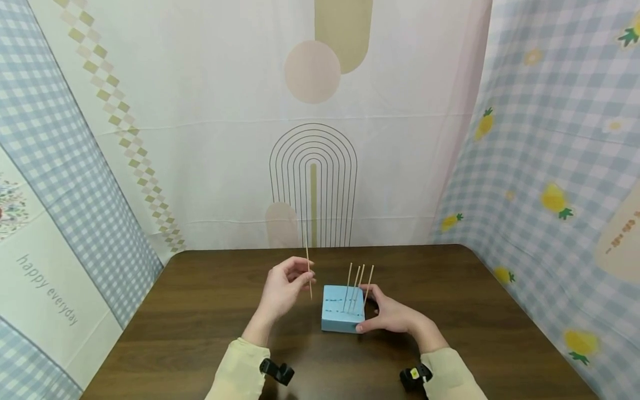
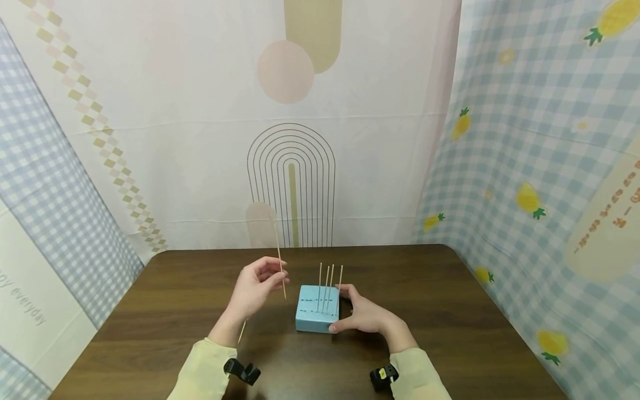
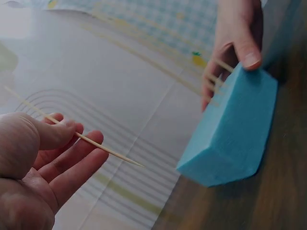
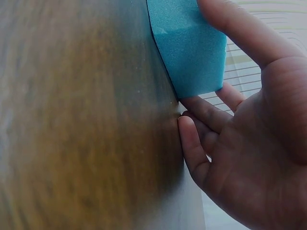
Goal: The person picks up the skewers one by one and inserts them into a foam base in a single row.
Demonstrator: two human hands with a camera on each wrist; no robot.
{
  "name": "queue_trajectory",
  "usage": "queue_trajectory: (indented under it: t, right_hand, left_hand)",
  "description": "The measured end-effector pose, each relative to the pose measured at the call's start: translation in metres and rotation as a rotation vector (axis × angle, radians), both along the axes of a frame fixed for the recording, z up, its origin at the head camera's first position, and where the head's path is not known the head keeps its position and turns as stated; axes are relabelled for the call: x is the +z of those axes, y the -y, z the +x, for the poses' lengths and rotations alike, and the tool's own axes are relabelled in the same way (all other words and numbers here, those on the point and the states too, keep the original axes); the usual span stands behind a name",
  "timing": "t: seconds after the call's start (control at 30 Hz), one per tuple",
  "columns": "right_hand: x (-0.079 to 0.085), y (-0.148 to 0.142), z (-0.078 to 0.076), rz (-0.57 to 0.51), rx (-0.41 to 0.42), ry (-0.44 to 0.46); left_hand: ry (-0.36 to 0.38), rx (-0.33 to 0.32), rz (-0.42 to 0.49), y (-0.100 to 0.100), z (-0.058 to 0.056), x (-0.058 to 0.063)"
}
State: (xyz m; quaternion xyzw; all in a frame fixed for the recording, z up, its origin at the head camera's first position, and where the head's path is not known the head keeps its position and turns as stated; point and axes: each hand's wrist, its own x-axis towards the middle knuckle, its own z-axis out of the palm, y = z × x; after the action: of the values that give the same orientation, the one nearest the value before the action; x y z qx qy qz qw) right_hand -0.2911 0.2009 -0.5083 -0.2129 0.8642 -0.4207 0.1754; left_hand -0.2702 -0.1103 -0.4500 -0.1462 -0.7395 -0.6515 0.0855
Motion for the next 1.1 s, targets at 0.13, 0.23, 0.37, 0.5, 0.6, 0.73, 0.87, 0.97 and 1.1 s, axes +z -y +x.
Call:
queue_trajectory:
  t: [0.13, 0.23, 0.37, 0.5, 0.6, 0.73, 0.87, 0.97, 1.1]
  right_hand:
    - [0.001, 0.001, 0.0, -0.007, -0.002, 0.002]
    - [0.002, 0.001, 0.0, -0.012, -0.003, -0.003]
    - [0.0, 0.001, 0.0, -0.036, 0.007, -0.004]
    - [-0.001, 0.0, 0.0, -0.048, 0.013, -0.003]
    - [-0.001, 0.0, -0.001, -0.042, 0.01, 0.0]
    - [0.0, 0.0, 0.0, -0.044, 0.006, 0.004]
    - [0.001, 0.001, 0.0, -0.05, 0.008, 0.002]
    - [0.0, 0.001, -0.001, -0.05, 0.009, 0.004]
    - [0.0, 0.001, -0.001, -0.048, 0.008, 0.006]
  left_hand:
    - [-0.002, -0.039, 0.01, -0.014, 0.001, -0.003]
    - [-0.03, -0.06, 0.0, -0.024, 0.001, -0.005]
    - [-0.054, -0.07, -0.051, -0.034, 0.003, -0.011]
    - [-0.038, -0.078, -0.071, -0.038, 0.004, -0.016]
    - [-0.041, -0.083, -0.066, -0.04, 0.003, -0.019]
    - [-0.051, -0.094, -0.044, -0.043, 0.003, -0.021]
    - [-0.036, -0.093, -0.042, -0.044, 0.005, -0.02]
    - [-0.026, -0.088, -0.057, -0.045, 0.006, -0.021]
    - [-0.03, -0.091, -0.064, -0.045, 0.006, -0.022]
